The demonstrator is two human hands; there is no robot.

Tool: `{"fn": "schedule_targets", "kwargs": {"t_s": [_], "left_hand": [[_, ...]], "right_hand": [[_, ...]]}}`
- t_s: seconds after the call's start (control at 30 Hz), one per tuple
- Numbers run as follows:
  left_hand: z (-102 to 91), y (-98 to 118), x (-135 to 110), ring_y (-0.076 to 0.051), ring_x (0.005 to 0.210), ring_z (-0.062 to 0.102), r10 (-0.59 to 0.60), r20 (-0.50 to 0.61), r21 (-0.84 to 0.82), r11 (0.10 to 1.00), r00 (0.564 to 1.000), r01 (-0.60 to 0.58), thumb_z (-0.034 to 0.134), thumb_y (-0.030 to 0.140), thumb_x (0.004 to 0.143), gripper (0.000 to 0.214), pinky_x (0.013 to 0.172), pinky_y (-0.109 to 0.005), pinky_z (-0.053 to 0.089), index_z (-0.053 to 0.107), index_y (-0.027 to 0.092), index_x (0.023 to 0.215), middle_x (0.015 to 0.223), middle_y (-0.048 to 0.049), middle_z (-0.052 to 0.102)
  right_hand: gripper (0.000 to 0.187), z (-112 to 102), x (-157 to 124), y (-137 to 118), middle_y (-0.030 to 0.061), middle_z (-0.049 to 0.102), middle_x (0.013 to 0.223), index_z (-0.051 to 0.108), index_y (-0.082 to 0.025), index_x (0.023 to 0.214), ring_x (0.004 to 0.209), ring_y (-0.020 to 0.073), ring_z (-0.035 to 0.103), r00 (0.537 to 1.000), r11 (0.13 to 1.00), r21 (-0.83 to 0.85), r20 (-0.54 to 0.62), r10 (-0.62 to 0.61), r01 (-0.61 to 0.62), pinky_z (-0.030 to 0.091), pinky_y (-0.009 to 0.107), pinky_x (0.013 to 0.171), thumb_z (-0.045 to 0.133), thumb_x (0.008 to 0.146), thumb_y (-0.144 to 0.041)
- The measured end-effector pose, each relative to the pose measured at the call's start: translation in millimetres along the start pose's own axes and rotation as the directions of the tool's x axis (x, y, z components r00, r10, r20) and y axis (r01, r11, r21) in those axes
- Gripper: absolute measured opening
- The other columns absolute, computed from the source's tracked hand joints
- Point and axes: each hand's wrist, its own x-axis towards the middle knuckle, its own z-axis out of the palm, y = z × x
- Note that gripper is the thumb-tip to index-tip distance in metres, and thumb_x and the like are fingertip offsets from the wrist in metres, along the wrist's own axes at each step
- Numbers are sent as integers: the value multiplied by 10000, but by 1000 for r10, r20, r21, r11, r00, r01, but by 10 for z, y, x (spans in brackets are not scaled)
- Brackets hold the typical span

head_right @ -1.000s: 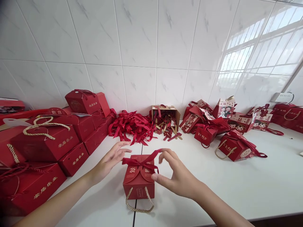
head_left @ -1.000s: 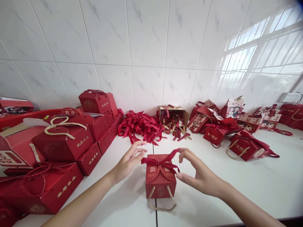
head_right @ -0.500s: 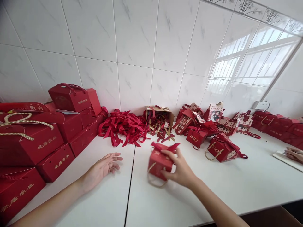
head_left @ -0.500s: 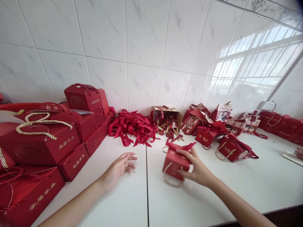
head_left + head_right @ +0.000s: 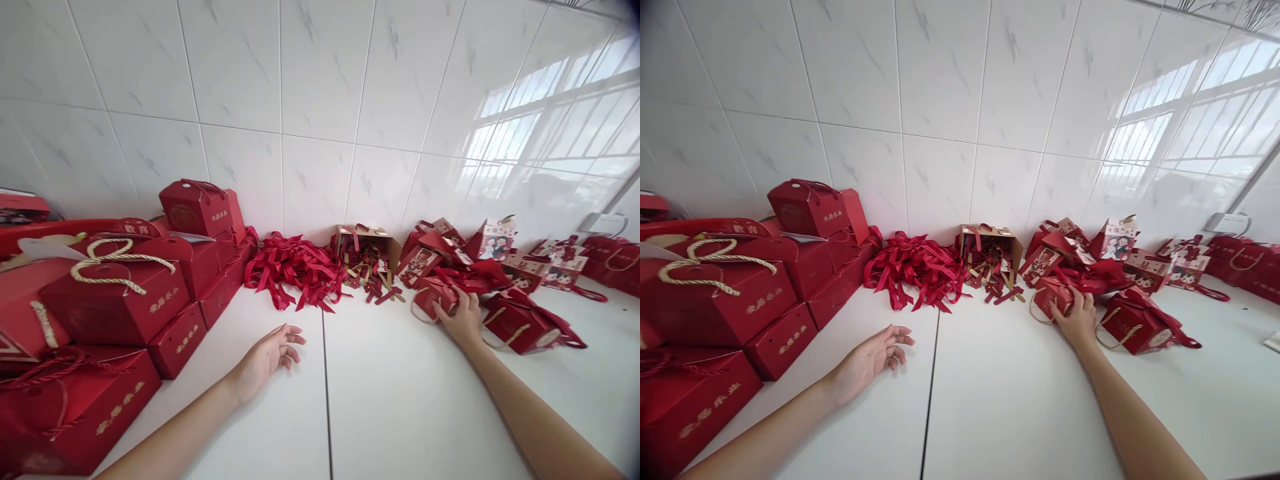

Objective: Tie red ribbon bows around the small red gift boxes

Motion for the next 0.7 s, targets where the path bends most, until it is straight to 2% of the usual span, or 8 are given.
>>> {"fn": "schedule_targets", "kwargs": {"t_s": [0.17, 0.23, 0.3, 0.37, 0.5, 0.6, 0.67, 0.7], "left_hand": [[43, -27, -33, -173, 774, 582, 51, -68, 118, 992, 996, -43, 364, 420, 916, 335, 651, -300, 446, 515, 148, 1040, 1063, -131, 578], [43, -56, -30, -200, 842, 589, 110, -149, 186, 979, 983, -82, 421, 436, 886, 335, 656, -313, 461, 510, 166, 1063, 1097, -134, 561], [17, -64, -18, -221, 924, 573, 215, -253, 279, 950, 943, -142, 530, 414, 828, 322, 702, -331, 470, 510, 189, 1057, 1142, -127, 534], [-38, -15, -3, -233, 1019, 532, 362, -349, 387, 896, 864, -219, 609, 357, 768, 334, 785, -348, 463, 500, 217, 1052, 1204, -108, 500], [-199, 374, 47, -229, 1193, 435, 644, -453, 581, 737, 616, -344, 604, 301, 755, 423, 937, -364, 425, 426, 251, 1135, 1313, -83, 419], [-336, 943, 153, -237, 1270, 375, 743, -505, 686, 655, 439, -318, 643, 218, 701, 553, 1014, -380, 392, 385, 245, 1189, 1376, -92, 334], [-441, 1404, 267, -284, 1354, 240, 736, -596, 710, 670, 321, -219, 681, 166, 646, 686, 1094, -440, 297, 332, 220, 1234, 1412, -128, 243], [-499, 1636, 329, -320, 1358, 222, 709, -647, 696, 700, 280, -163, 692, 174, 642, 732, 1090, -485, 289, 294, 195, 1256, 1411, -166, 212]], "right_hand": [[898, 181, 54, -26, 269, 118, 1500, 246, -152, 1461, 1267, 541, 226, 986, 988, -8, -71, 154, -155, 248, 695, 912, 510, 757, -644], [969, 198, 5, -46, 308, 54, 1512, 159, -110, 1490, 1284, 561, 194, 983, 987, -49, -111, 144, -150, 246, 688, 910, 503, 767, -657], [974, 186, -80, -102, 328, 45, 1512, 120, -76, 1497, 1304, 559, 183, 982, 989, -103, -167, 83, -102, 248, 678, 923, 484, 794, -645], [894, 164, -178, -198, 302, 62, 1526, 134, -88, 1500, 1342, 525, 167, 981, 987, -157, -193, -13, -18, 232, 663, 972, 454, 838, -597], [685, 153, -324, -407, 161, 67, 1573, 227, -211, 1490, 1414, 412, 134, 964, 949, -223, -97, -247, 221, 171, 603, 1089, 401, 894, -501], [633, 167, -349, -463, 103, 45, 1585, 261, -253, 1477, 1425, 380, 137, 946, 928, -217, -55, -320, 302, 167, 584, 1113, 383, 903, -488], [624, 172, -339, -450, 108, 52, 1582, 288, -243, 1468, 1413, 396, 167, 961, 943, -208, -43, -274, 259, 235, 595, 1084, 371, 905, -498], [623, 174, -331, -436, 114, 59, 1580, 303, -236, 1463, 1406, 404, 182, 968, 950, -202, -33, -248, 237, 274, 597, 1063, 367, 904, -502]]}}
